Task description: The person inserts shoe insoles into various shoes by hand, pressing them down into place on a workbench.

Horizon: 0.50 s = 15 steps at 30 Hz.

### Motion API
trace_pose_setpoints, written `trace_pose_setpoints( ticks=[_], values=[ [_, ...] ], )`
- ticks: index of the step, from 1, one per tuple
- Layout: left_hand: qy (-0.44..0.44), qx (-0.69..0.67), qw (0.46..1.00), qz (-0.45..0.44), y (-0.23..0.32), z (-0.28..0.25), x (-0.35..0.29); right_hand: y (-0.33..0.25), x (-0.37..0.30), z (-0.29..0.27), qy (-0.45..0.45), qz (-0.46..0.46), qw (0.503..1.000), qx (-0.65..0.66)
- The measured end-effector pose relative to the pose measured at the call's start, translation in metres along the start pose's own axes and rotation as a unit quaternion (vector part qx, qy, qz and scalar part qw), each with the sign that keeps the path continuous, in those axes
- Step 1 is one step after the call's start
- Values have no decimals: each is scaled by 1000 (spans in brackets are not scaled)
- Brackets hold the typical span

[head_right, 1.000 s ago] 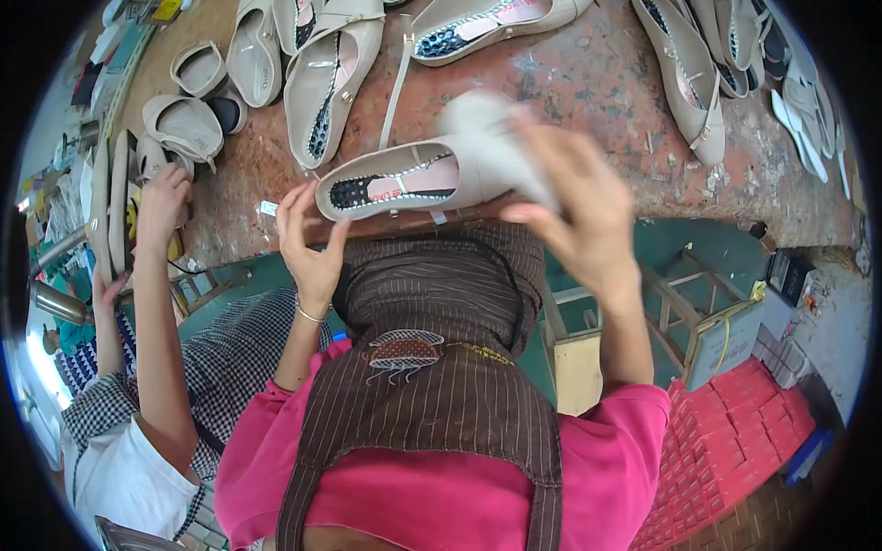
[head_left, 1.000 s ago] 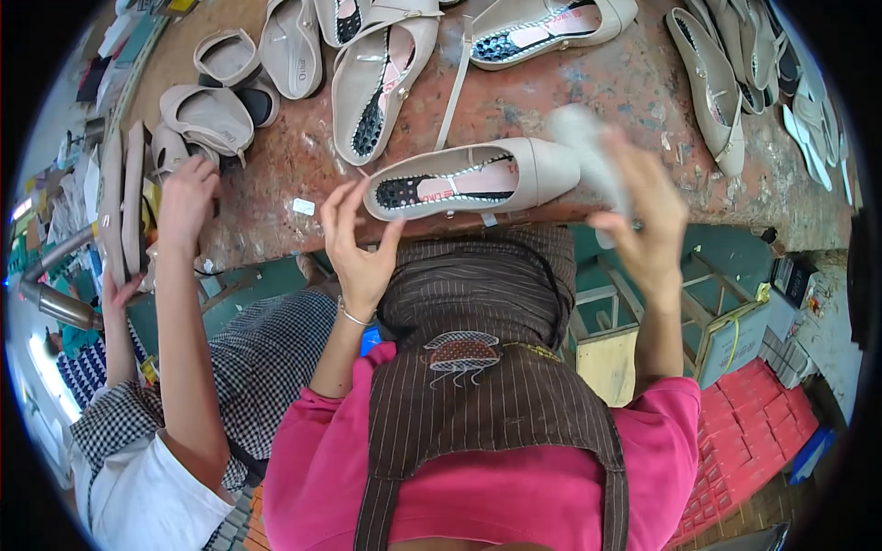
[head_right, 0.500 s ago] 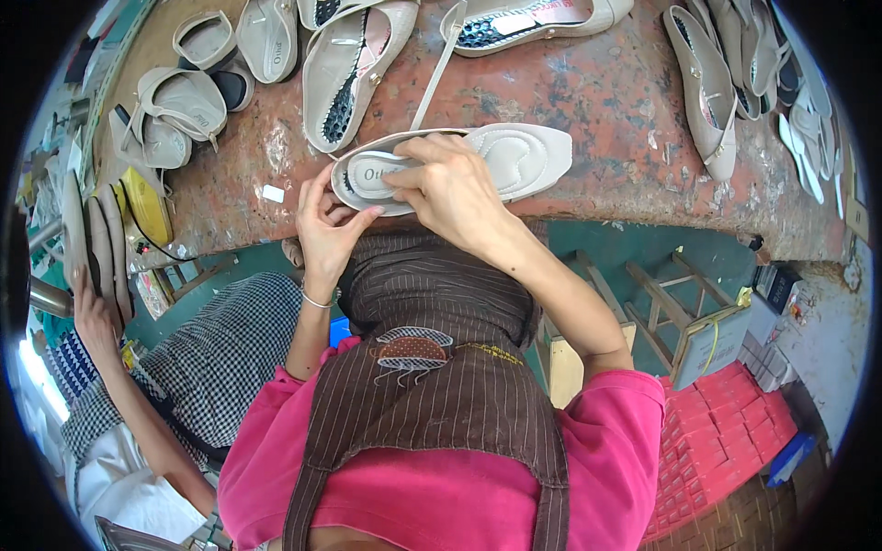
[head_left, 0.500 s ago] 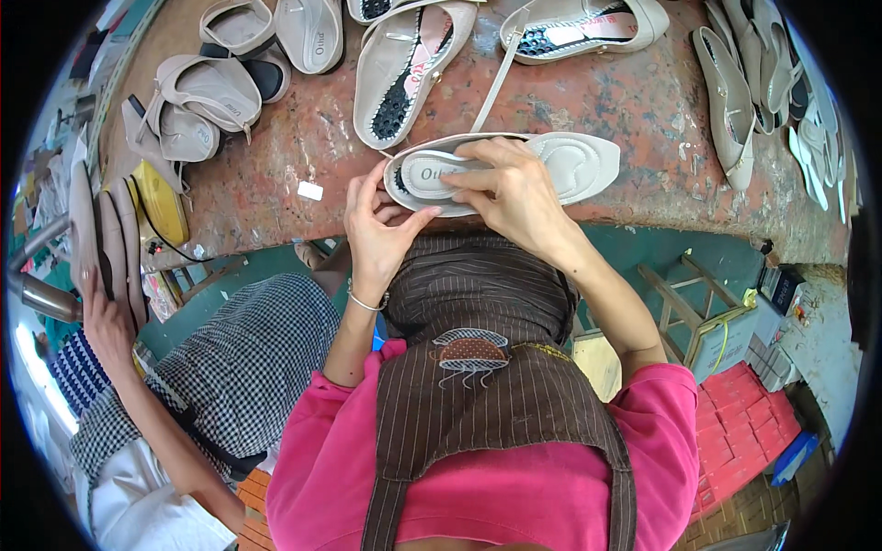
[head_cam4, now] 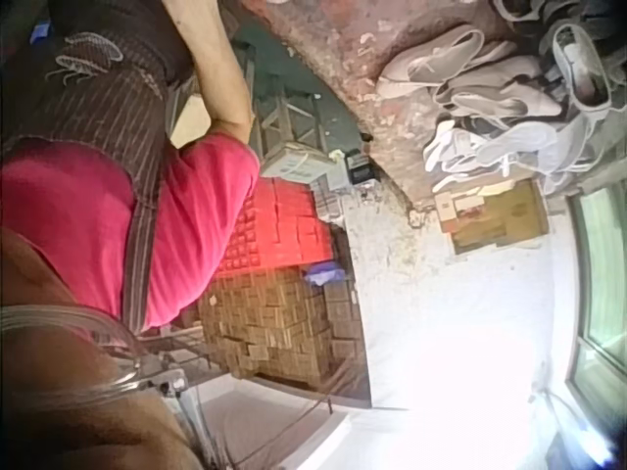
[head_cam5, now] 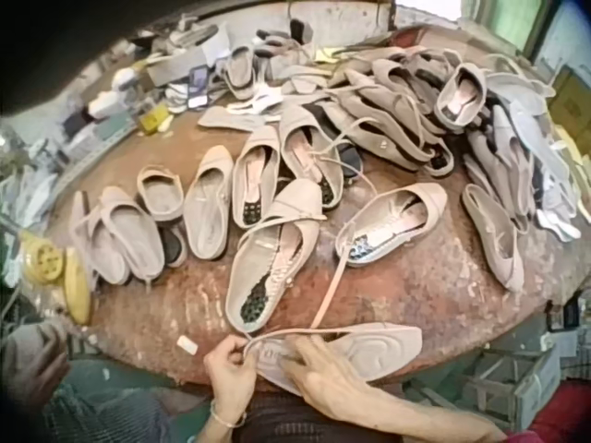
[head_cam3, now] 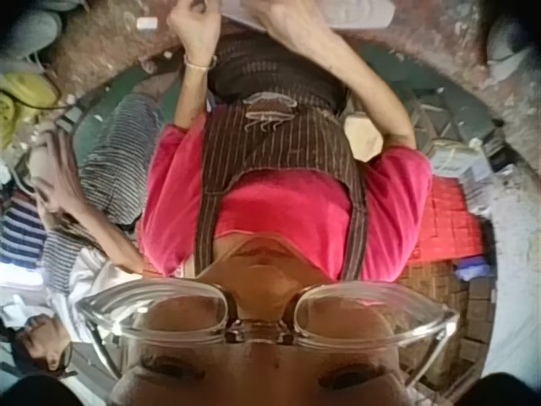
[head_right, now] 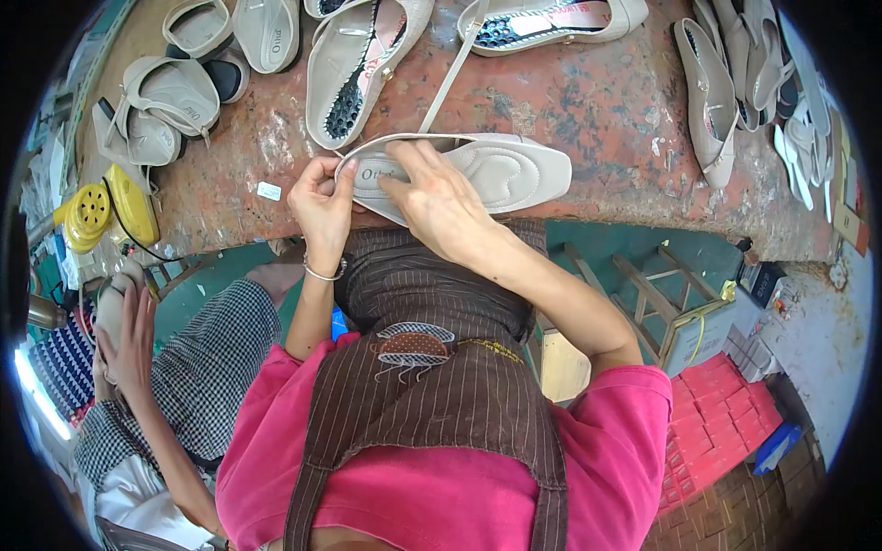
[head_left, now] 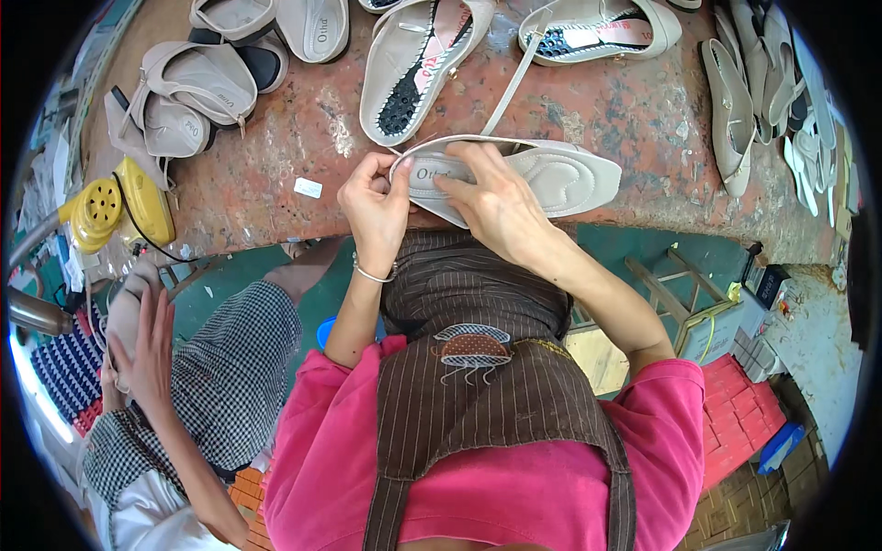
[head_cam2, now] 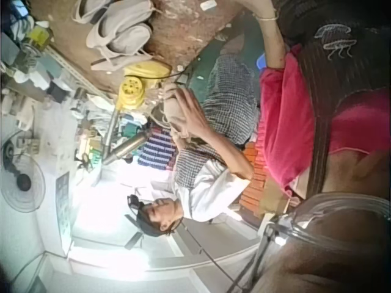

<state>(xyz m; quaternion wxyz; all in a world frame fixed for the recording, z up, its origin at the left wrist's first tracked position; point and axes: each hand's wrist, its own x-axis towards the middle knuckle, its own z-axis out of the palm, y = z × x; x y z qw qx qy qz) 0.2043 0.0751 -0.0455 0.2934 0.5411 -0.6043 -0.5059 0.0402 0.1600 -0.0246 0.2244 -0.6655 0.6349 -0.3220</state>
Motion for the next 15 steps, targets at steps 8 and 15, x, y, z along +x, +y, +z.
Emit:
trace_pose_setpoints(
  ticks=[8,15],
  values=[
    [-8,78,995,54,0,0,7,-8,-9,-11,-75,-42,982,-168],
    [-52,109,992,37,17,-1,-1,-4,-27,-39,-78,-34,958,-274]
  ],
)
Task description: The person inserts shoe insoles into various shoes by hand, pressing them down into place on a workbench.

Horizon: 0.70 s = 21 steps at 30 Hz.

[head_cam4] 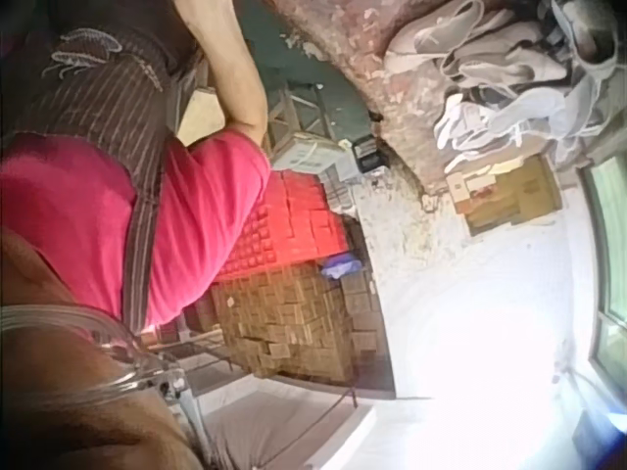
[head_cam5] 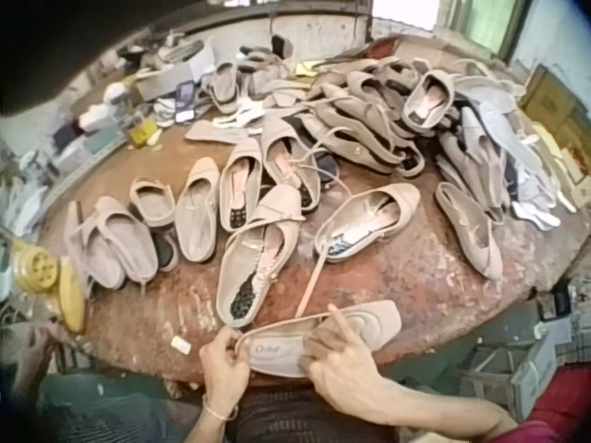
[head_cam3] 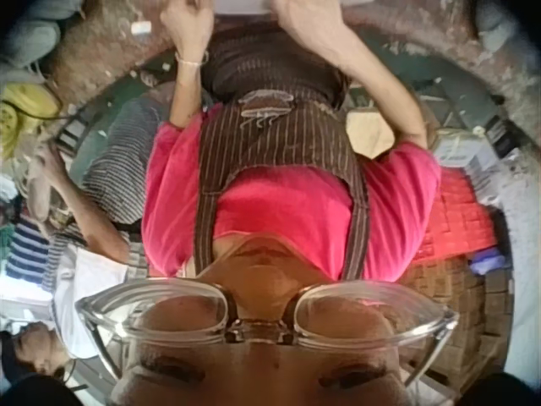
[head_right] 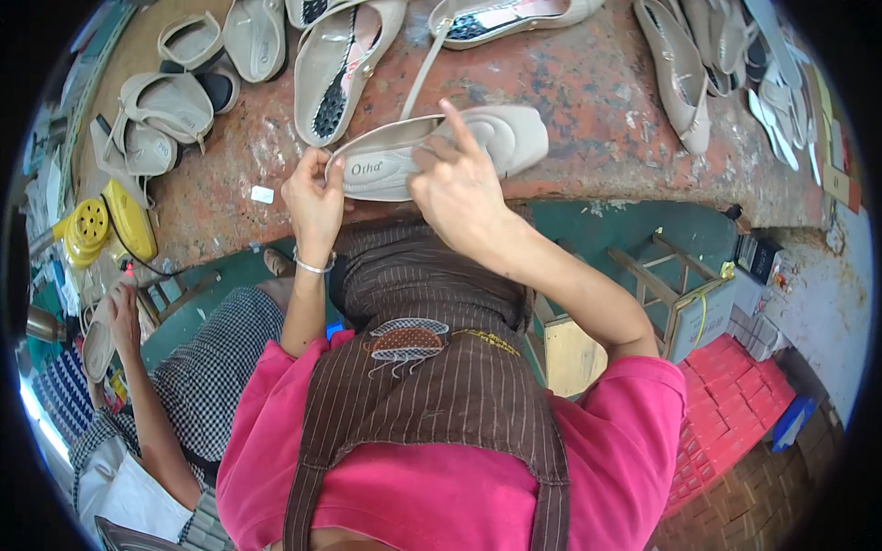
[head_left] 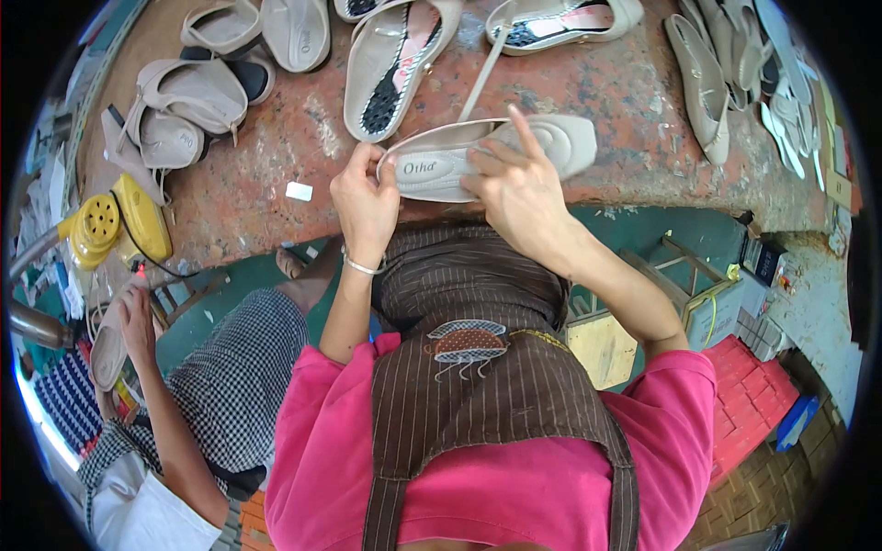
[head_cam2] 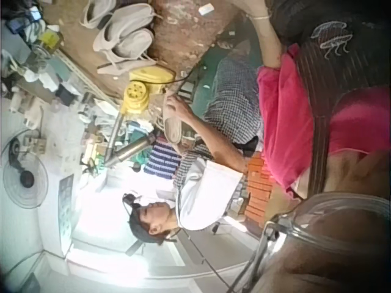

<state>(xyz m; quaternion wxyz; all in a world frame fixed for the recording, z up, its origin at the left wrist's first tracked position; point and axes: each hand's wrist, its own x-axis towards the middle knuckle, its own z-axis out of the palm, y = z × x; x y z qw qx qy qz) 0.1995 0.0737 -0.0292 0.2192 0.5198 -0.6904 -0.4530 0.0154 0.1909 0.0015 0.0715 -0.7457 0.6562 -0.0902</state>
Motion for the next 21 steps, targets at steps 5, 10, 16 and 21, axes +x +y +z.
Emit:
trace_pose_setpoints(
  ticks=[5,10,16,21],
  values=[
    [-94,65,993,9,18,23,-33,54,45,-7,297,266,906,-140],
    [-115,195,946,230,39,39,-61,59,10,-42,224,268,868,352],
    [-181,237,876,378,35,54,-78,-26,-27,-4,143,237,954,119],
    [-183,282,859,386,17,70,-75,25,24,6,32,314,949,13]
  ],
)
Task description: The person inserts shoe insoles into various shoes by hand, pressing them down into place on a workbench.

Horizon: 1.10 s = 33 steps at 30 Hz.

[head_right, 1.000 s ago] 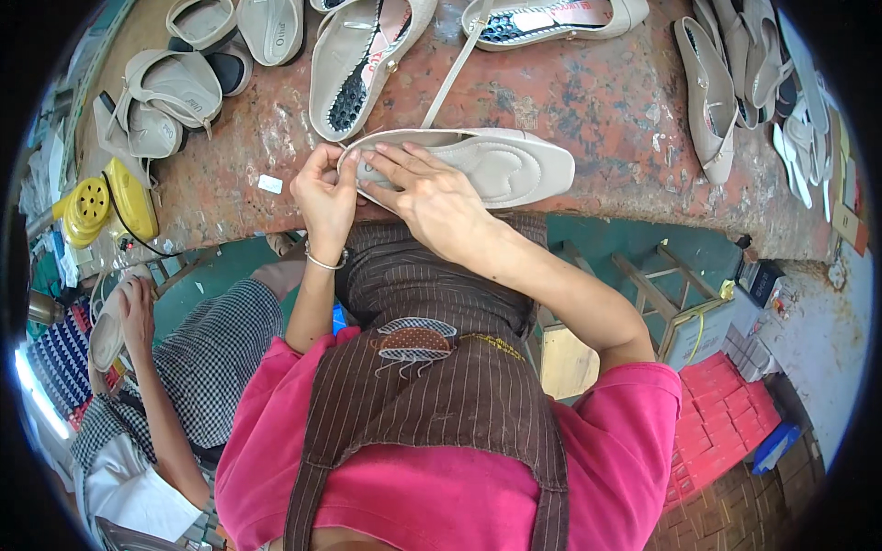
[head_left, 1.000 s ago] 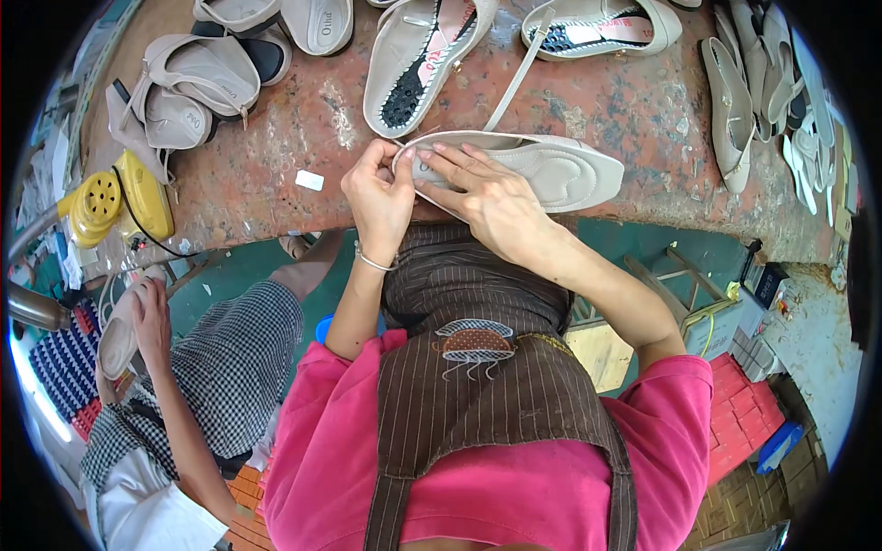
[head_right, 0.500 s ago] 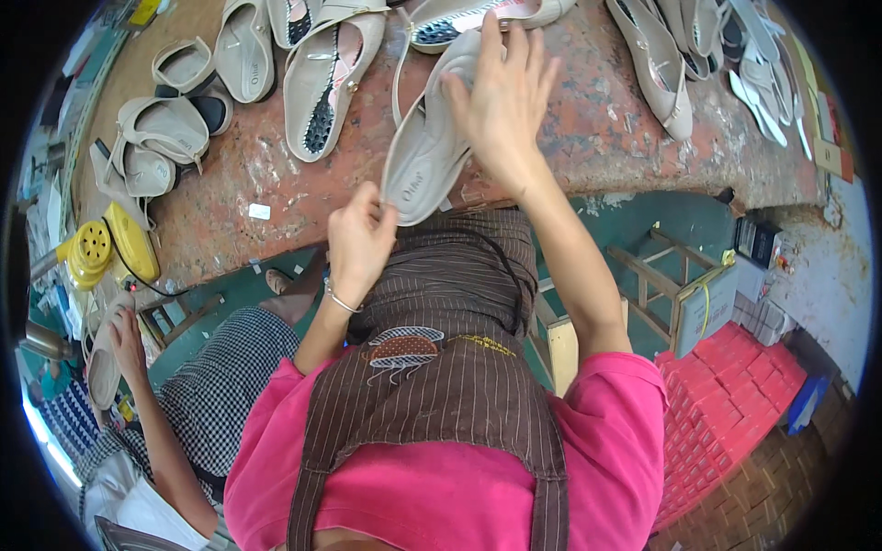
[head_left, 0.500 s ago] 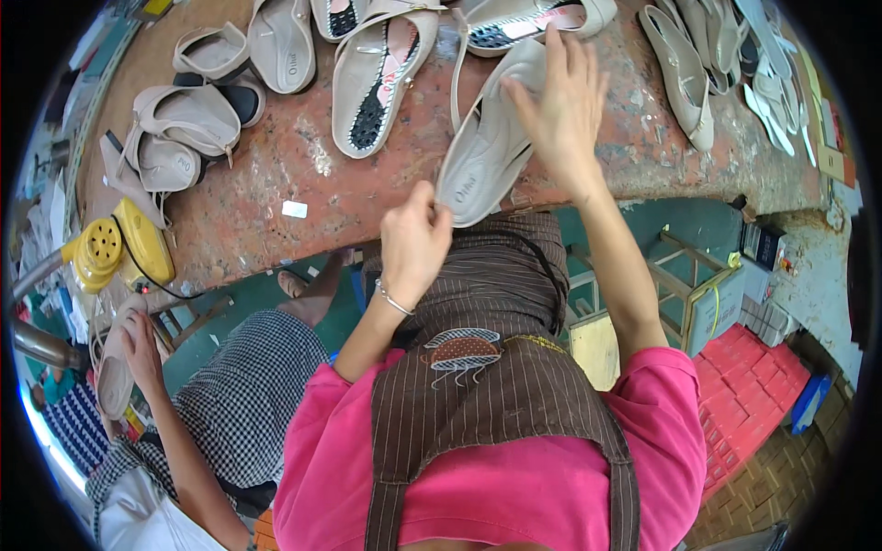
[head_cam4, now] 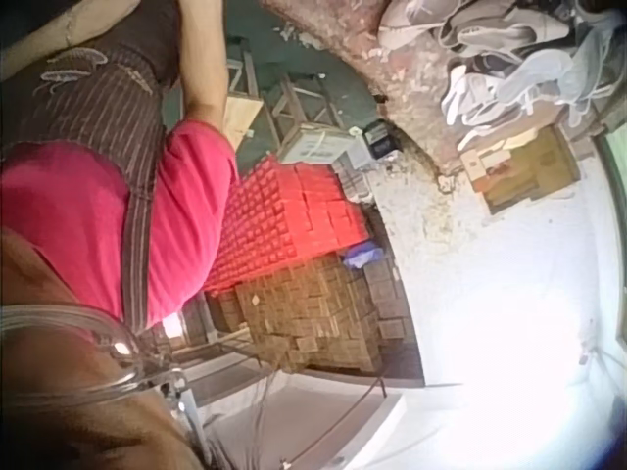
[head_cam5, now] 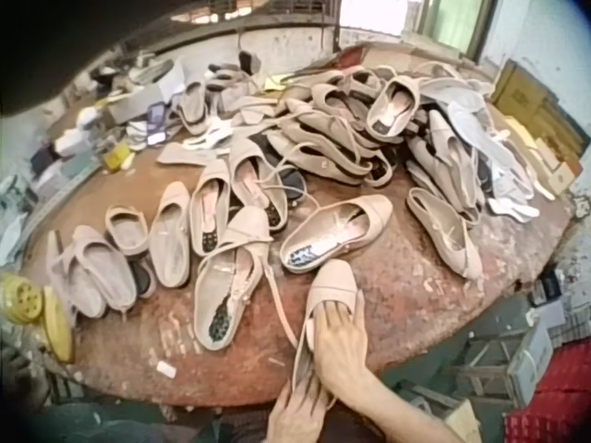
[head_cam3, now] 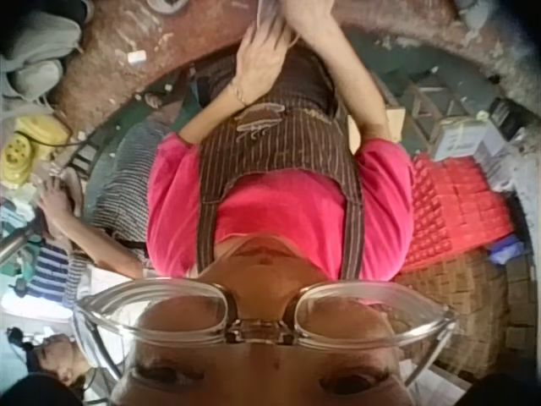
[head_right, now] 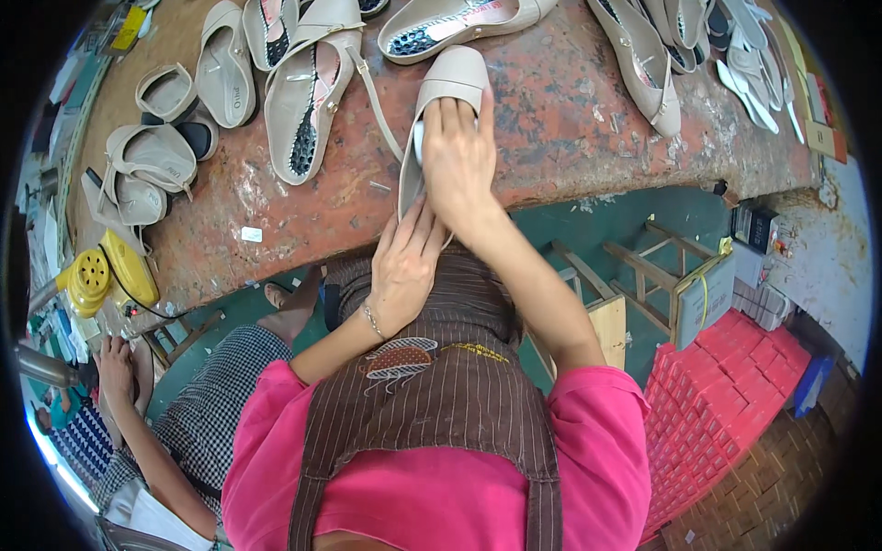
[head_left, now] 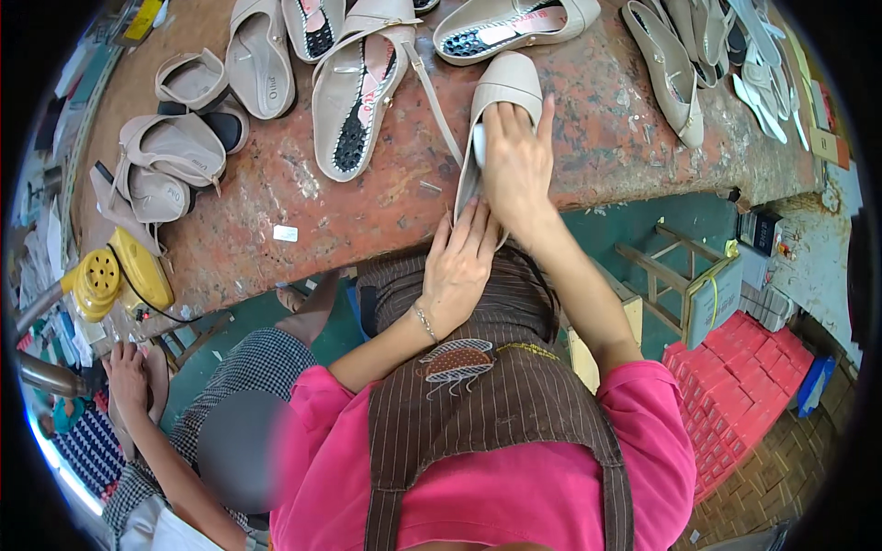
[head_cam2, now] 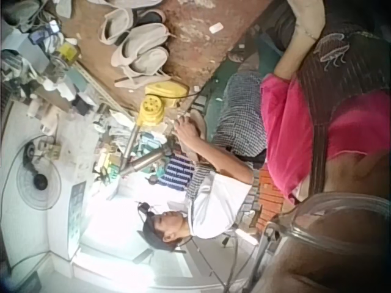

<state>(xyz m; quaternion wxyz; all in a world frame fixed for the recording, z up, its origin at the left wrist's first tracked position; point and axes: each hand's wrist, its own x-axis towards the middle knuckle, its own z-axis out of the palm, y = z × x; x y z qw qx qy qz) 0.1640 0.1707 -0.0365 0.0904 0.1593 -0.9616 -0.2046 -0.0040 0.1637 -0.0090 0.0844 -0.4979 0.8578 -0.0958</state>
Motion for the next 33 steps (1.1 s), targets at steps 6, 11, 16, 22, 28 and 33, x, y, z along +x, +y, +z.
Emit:
trace_pose_setpoints(
  ticks=[6,11,16,22,28,33],
  values=[
    [-7,-47,999,-25,4,4,-1,-1,-24,-1,-13,-121,990,-69],
    [12,-40,999,-16,5,6,1,-1,-12,16,97,-99,979,-149],
    [1,-30,999,-12,3,8,-1,-4,-19,10,99,-117,981,-115],
    [7,-14,1000,-14,4,7,-1,4,-7,14,145,-110,974,-136],
    [26,-52,998,-16,3,8,-2,6,-21,23,45,-133,985,-101],
    [21,-7,1000,-9,2,8,-1,0,-7,17,155,-114,971,-143]
  ],
)
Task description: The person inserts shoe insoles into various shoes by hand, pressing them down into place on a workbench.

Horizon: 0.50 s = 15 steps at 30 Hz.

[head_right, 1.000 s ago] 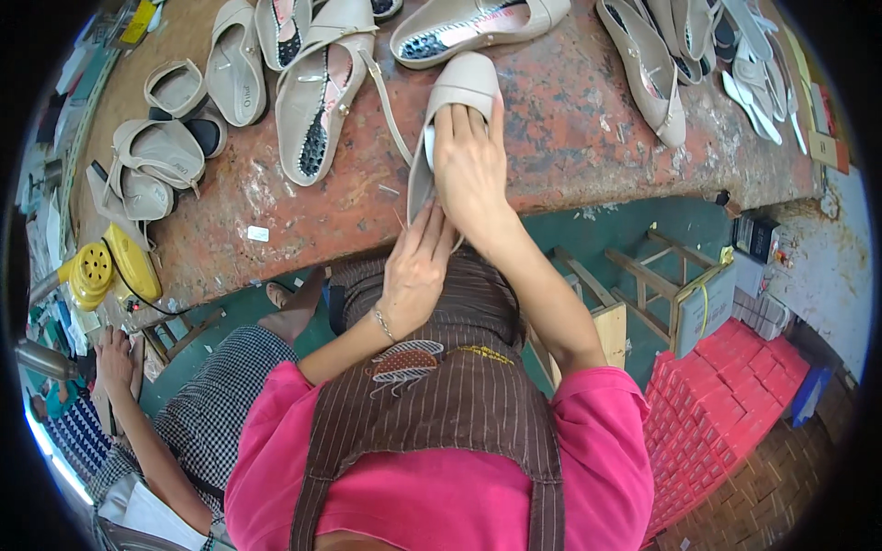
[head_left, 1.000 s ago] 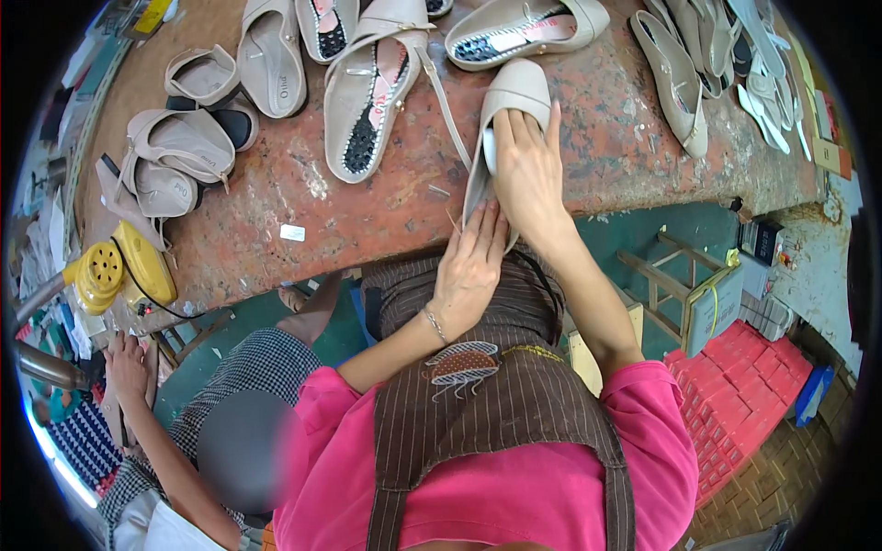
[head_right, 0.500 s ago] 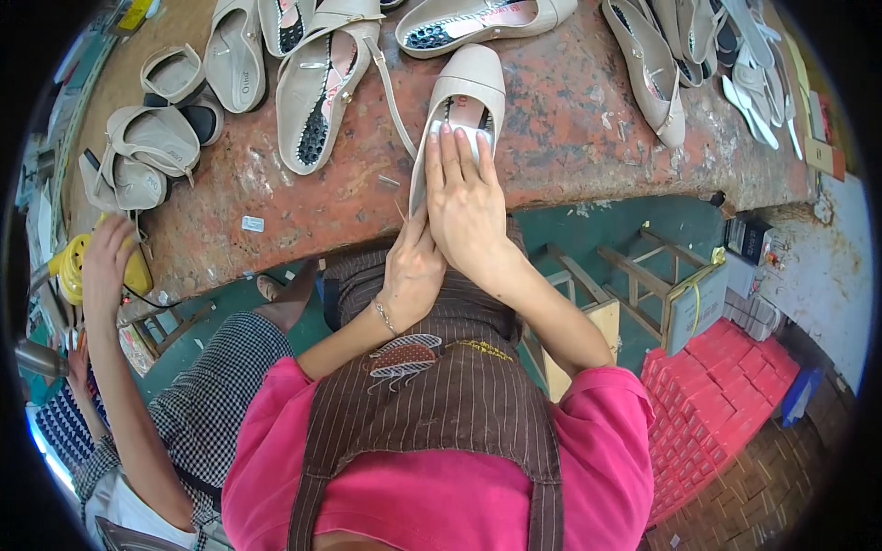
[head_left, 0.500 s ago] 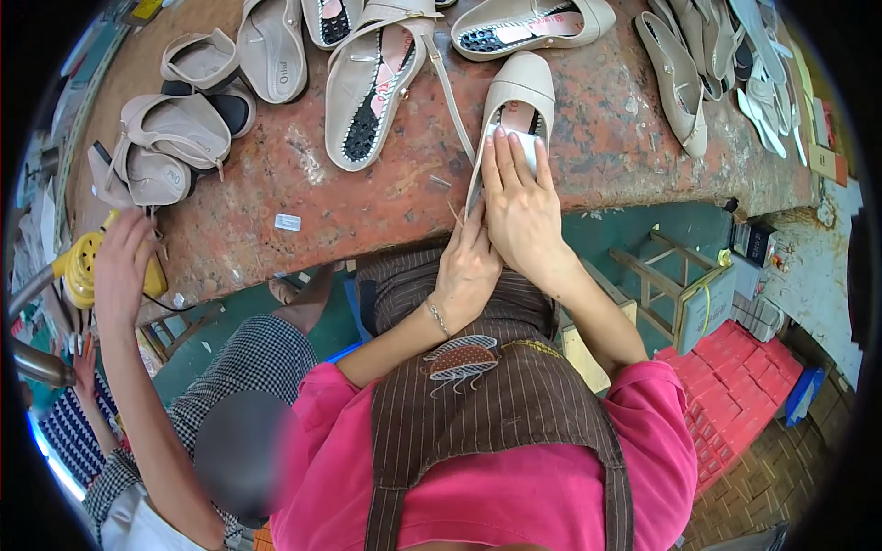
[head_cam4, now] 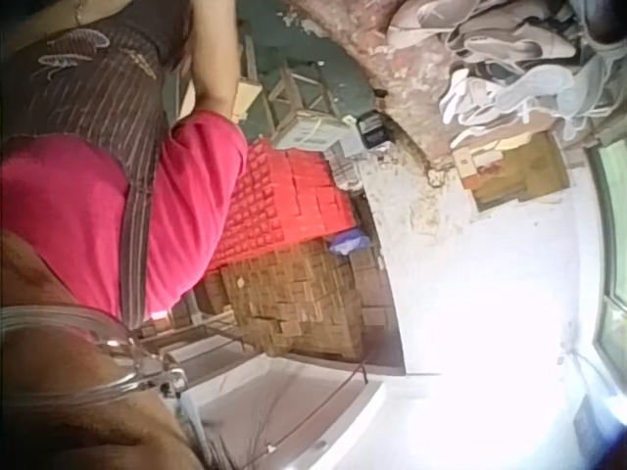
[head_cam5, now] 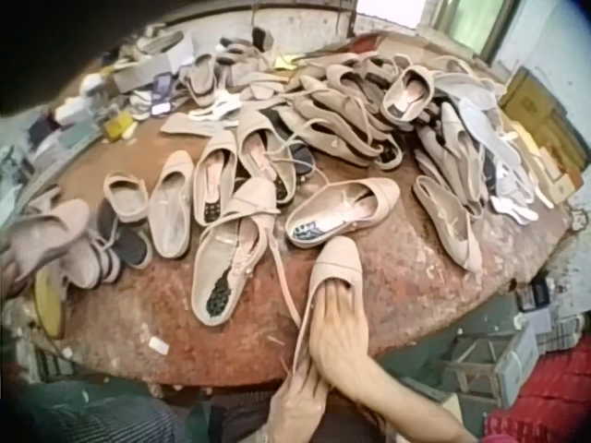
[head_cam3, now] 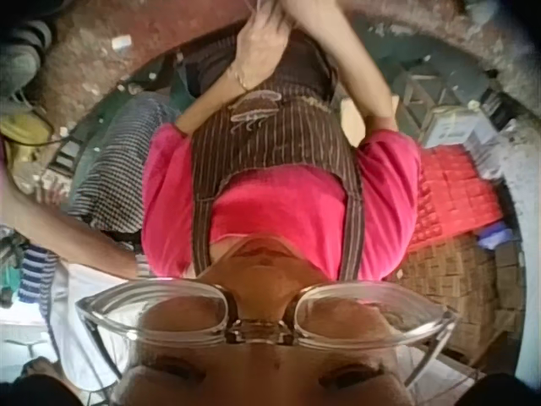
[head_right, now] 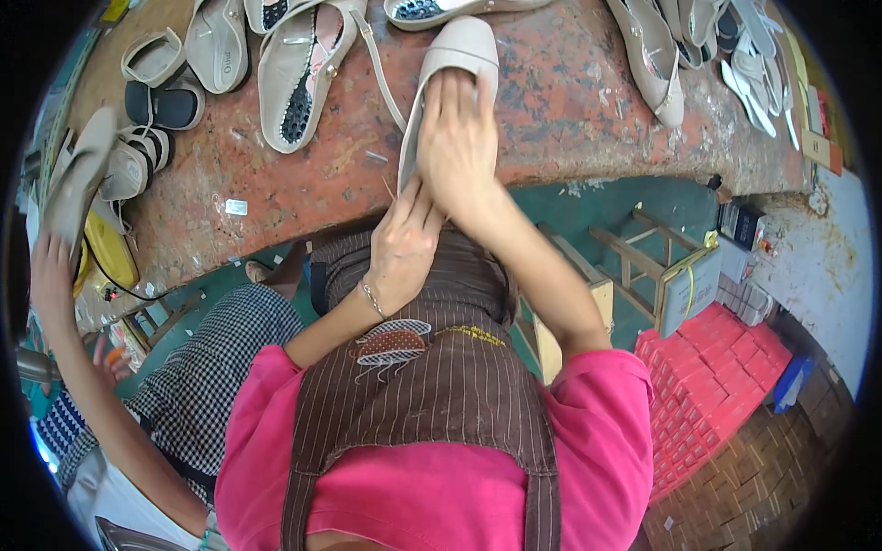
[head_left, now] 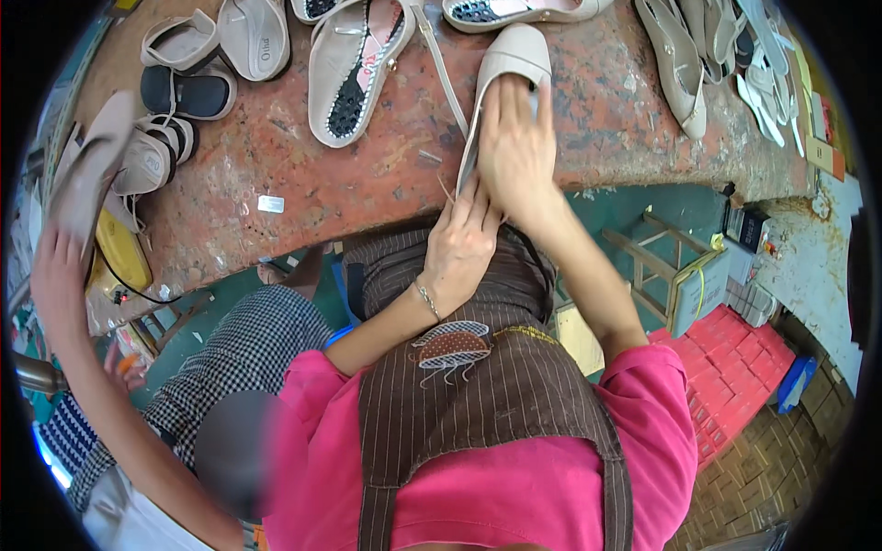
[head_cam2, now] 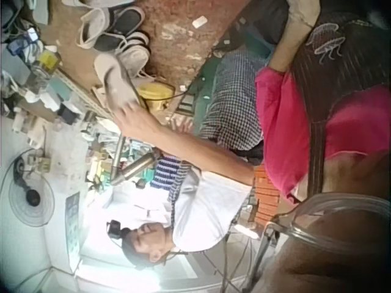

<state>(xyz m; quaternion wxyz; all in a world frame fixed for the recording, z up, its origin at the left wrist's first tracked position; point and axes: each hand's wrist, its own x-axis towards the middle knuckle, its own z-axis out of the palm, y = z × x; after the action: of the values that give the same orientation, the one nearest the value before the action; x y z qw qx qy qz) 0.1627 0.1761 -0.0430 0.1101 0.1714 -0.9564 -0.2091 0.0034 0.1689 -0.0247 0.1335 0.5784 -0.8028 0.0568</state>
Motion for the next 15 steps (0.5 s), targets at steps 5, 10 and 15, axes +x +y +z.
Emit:
trace_pose_setpoints(
  ticks=[5,10,15],
  values=[
    [38,-7,999,-6,2,1,0,8,29,-16,-184,39,981,49],
    [74,-125,988,-44,1,1,-3,-16,-17,-44,-240,-28,963,121],
    [-1,-67,998,-10,-2,-3,2,-11,8,-3,-60,0,998,-24]
  ],
)
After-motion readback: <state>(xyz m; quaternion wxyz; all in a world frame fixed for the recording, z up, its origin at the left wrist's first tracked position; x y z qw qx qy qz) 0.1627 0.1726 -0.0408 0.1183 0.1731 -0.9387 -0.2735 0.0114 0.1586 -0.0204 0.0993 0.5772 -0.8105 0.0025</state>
